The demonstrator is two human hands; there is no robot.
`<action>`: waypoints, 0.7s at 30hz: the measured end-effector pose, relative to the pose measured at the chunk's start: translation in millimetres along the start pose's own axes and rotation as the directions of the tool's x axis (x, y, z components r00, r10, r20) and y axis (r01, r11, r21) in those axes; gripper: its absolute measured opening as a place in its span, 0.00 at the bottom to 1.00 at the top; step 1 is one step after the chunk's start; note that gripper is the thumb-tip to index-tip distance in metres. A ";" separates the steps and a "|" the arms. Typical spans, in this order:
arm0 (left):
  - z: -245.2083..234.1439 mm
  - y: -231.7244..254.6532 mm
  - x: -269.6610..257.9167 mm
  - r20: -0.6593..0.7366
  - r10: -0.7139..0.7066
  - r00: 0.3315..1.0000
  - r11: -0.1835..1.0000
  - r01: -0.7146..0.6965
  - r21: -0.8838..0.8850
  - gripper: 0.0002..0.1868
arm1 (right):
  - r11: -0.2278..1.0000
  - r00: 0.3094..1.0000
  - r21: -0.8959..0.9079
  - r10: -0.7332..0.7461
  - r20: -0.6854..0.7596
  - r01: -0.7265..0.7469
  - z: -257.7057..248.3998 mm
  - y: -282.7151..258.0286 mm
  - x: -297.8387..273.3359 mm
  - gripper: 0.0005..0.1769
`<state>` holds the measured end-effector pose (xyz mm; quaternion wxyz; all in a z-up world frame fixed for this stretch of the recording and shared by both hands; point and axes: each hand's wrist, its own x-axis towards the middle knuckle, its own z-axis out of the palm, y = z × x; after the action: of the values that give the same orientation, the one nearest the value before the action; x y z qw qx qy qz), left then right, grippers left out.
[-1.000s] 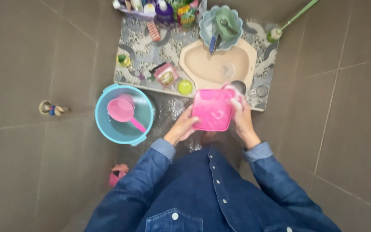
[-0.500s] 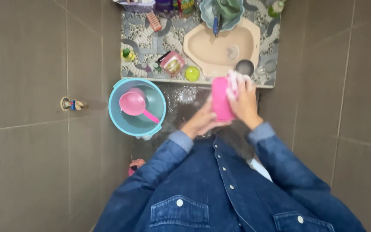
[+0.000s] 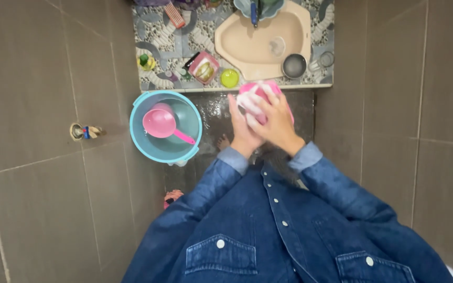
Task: Washing several plastic containers and bowls using a sponge and soap in a bathroom area.
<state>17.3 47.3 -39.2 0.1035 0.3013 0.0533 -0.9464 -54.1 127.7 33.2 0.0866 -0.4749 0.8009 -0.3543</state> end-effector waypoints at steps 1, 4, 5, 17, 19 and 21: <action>0.4 1.8 3.8 0.004 -0.003 1.000 1.000 0.003 -0.002 0.38 | 1.000 1.000 -0.006 -0.001 -0.001 0.001 -2.8 -0.5 -0.9 0.26; 5.3 11.0 15.0 0.227 0.110 0.968 0.994 -0.110 -0.010 0.39 | 0.998 0.998 -0.036 -0.043 0.044 0.045 -16.3 -2.8 1.7 0.24; 5.7 12.6 15.7 0.207 0.147 0.967 0.989 -0.149 -0.006 0.36 | 0.993 0.994 -0.053 -0.100 0.051 0.103 -24.2 -4.1 0.8 0.24; 22.6 32.0 11.2 0.361 0.138 0.922 0.962 -0.211 0.171 0.34 | 0.965 0.969 -0.137 -0.202 0.141 0.222 -81.6 -29.8 13.8 0.22; 27.6 29.7 10.3 0.334 0.162 0.928 0.956 -0.231 0.179 0.35 | 0.960 0.963 -0.146 -0.214 0.164 0.238 -82.6 -31.6 15.3 0.22; 28.5 23.2 10.6 0.319 0.198 0.927 0.928 -0.282 0.242 0.39 | 0.952 0.959 -0.182 -0.210 0.189 0.245 -82.0 -34.1 15.6 0.21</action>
<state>-1.7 18.3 -23.1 0.1819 0.1757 -0.1361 -0.9579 -77.5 144.5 118.6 0.0628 -0.5987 0.7626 -0.2370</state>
